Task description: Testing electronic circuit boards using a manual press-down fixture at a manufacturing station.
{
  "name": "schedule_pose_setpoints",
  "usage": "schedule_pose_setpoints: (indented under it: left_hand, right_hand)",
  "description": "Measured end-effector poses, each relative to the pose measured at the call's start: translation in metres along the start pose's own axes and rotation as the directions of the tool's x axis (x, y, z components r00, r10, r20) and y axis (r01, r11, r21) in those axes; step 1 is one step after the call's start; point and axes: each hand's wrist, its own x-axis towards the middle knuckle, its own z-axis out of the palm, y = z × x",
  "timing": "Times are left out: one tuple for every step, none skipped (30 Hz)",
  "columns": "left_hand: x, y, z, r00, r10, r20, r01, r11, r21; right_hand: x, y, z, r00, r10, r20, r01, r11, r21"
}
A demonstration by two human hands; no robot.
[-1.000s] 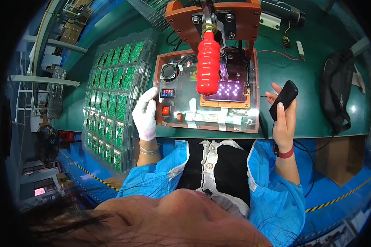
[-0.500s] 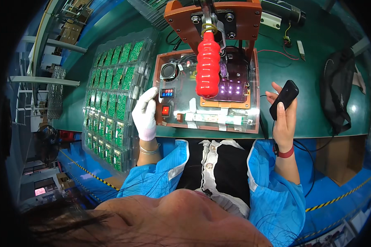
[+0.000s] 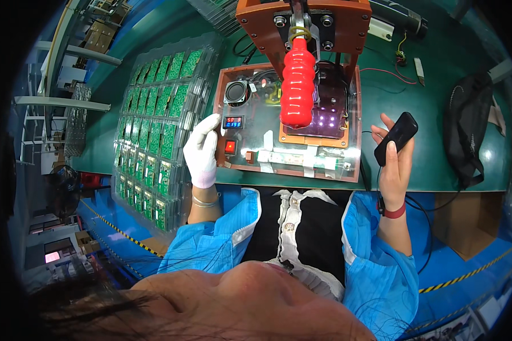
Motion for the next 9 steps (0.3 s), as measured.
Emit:
schedule_pose_setpoints:
  left_hand:
    - [0.000, 0.000, 0.000, 1.000, 0.000, 0.001, 0.000, 1.000, 0.000]
    - [0.000, 0.000, 0.000, 1.000, -0.001, 0.001, 0.001, 1.000, 0.007]
    - [0.000, 0.000, 0.000, 1.000, -0.003, 0.001, 0.003, 1.000, 0.015]
    - [0.000, 0.000, 0.000, 1.000, -0.004, 0.002, 0.004, 1.000, 0.023]
    - [-0.001, 0.000, 0.000, 1.000, -0.006, 0.002, 0.006, 0.999, 0.032]
    - [-0.001, 0.001, 0.000, 1.000, -0.007, 0.003, 0.007, 0.999, 0.033]
    - [-0.001, 0.001, 0.000, 1.000, 0.005, 0.004, -0.005, 0.999, 0.037]
    - [-0.001, 0.001, 0.000, 1.000, 0.017, 0.004, -0.017, 0.999, 0.042]
    - [0.000, 0.001, 0.001, 1.000, 0.029, 0.005, -0.029, 0.998, 0.047]
  right_hand:
    - [0.000, 0.000, 0.000, 1.000, 0.000, -0.001, 0.000, 1.000, 0.000]
    - [-0.001, 0.000, -0.001, 1.000, 0.003, 0.000, -0.003, 1.000, 0.003]
    - [-0.001, 0.000, -0.001, 1.000, 0.006, 0.002, -0.006, 1.000, 0.005]
    - [-0.002, 0.000, -0.001, 1.000, 0.010, 0.003, -0.010, 1.000, 0.009]
    - [-0.002, 0.001, -0.001, 1.000, 0.013, 0.005, -0.013, 1.000, 0.012]
    - [-0.003, 0.001, -0.002, 1.000, 0.015, 0.004, -0.015, 1.000, 0.012]
    - [-0.003, 0.001, -0.005, 0.998, 0.057, 0.010, -0.057, 0.995, 0.077]
    - [-0.003, 0.001, -0.007, 0.995, 0.098, 0.018, -0.100, 0.985, 0.142]
    - [-0.003, 0.001, -0.011, 0.990, 0.139, 0.029, -0.142, 0.968, 0.205]
